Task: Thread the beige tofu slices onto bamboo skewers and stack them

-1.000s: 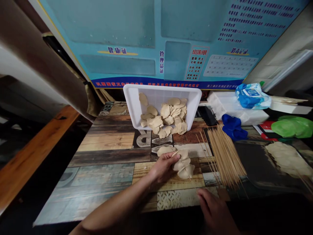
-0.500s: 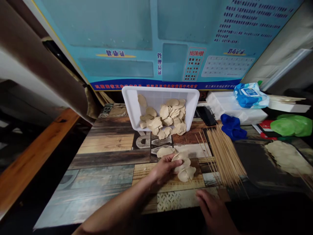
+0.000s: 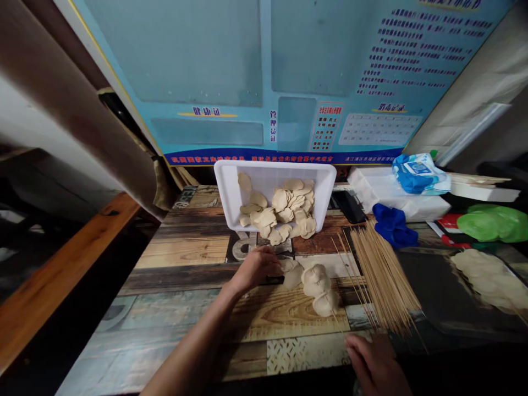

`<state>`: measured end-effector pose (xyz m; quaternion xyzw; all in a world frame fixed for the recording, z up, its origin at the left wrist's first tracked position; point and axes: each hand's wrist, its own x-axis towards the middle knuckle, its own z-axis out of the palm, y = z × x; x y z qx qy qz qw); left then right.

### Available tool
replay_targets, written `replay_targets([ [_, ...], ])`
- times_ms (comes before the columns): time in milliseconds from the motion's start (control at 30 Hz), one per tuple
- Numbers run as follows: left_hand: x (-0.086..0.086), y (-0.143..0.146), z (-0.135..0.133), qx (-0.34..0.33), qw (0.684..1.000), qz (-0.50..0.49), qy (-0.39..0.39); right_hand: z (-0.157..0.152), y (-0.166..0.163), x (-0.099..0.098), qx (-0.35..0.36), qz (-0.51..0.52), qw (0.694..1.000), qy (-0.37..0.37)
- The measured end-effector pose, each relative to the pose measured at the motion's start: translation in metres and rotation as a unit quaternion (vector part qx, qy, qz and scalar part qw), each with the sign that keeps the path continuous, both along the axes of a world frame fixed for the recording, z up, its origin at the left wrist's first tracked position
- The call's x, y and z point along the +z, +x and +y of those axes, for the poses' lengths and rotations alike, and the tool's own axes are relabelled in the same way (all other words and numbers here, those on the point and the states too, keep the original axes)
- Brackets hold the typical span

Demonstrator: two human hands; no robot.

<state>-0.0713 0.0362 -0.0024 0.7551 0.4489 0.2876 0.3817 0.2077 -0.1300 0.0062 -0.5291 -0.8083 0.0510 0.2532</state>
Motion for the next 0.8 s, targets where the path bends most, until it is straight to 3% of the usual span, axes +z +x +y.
replay_targets([
  [233,0.006,0.002,-0.001,0.005,0.998,-0.04,-0.042,0.003,-0.005,-0.001,0.011,0.028,0.999,-0.025],
  [333,0.006,0.004,0.0,0.074,0.989,-0.102,-0.078,0.004,-0.007,0.001,0.015,0.023,0.999,-0.021],
  [433,0.005,0.009,-0.001,0.168,0.935,-0.255,-0.181,0.005,-0.01,0.004,0.024,0.019,1.0,-0.007],
  [567,0.007,0.024,-0.008,0.167,0.825,-0.43,-0.326,0.005,-0.015,0.006,0.04,0.015,0.999,0.013],
  [667,0.009,0.033,-0.013,0.136,0.801,-0.452,-0.368,0.006,-0.016,0.005,0.041,0.013,0.999,0.005],
  [800,0.009,0.036,-0.017,0.122,0.805,-0.453,-0.363,0.006,-0.014,0.002,0.039,0.011,0.999,-0.017],
])
